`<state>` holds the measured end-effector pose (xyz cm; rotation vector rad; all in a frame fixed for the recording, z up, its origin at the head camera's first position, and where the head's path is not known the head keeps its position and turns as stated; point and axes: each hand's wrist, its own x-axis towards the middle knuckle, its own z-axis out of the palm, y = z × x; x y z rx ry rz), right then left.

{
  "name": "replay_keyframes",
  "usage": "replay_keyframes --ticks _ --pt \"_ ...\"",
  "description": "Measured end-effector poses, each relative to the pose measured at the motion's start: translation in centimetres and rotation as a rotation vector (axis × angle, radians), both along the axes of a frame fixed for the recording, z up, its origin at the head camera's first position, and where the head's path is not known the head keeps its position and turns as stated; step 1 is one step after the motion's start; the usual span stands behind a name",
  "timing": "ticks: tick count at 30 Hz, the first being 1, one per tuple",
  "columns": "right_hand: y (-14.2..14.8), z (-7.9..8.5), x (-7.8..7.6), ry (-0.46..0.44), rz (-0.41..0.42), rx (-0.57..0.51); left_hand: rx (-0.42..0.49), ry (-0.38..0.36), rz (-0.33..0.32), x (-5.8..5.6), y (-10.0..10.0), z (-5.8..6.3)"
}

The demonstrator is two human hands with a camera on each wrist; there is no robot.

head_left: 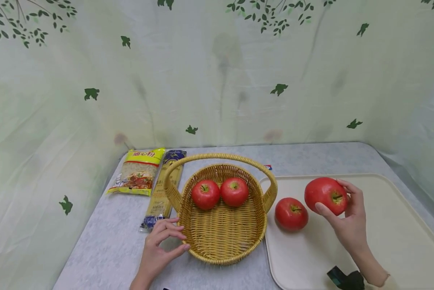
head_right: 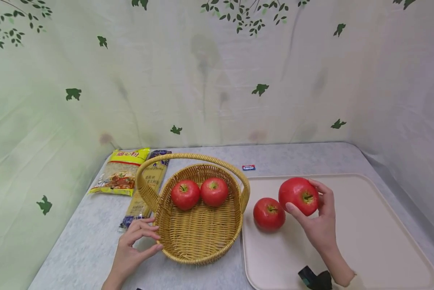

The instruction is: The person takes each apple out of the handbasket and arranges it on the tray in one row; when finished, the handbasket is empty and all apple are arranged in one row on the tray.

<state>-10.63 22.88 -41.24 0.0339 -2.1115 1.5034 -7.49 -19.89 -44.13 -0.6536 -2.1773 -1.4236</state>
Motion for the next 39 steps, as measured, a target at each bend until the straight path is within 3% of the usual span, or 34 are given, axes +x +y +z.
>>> replay_keyframes --ticks 10,16,23,39 --pt "4.0 -5.5 -1.9 -0.239 -0.071 0.109 -0.003 -0.017 0.007 0.1 0.1 0.0" --pt "4.3 -5.8 -2.2 -0.333 -0.084 0.161 -0.003 -0.007 0.005 0.1 0.1 0.0" --pt "3.2 -3.9 -1.4 -0.417 -0.089 0.225 0.001 0.004 -0.004 0.0 0.1 -0.1" --pt "3.5 -4.3 -1.1 -0.493 -0.033 0.257 0.010 0.021 -0.022 -0.1 0.0 0.0"
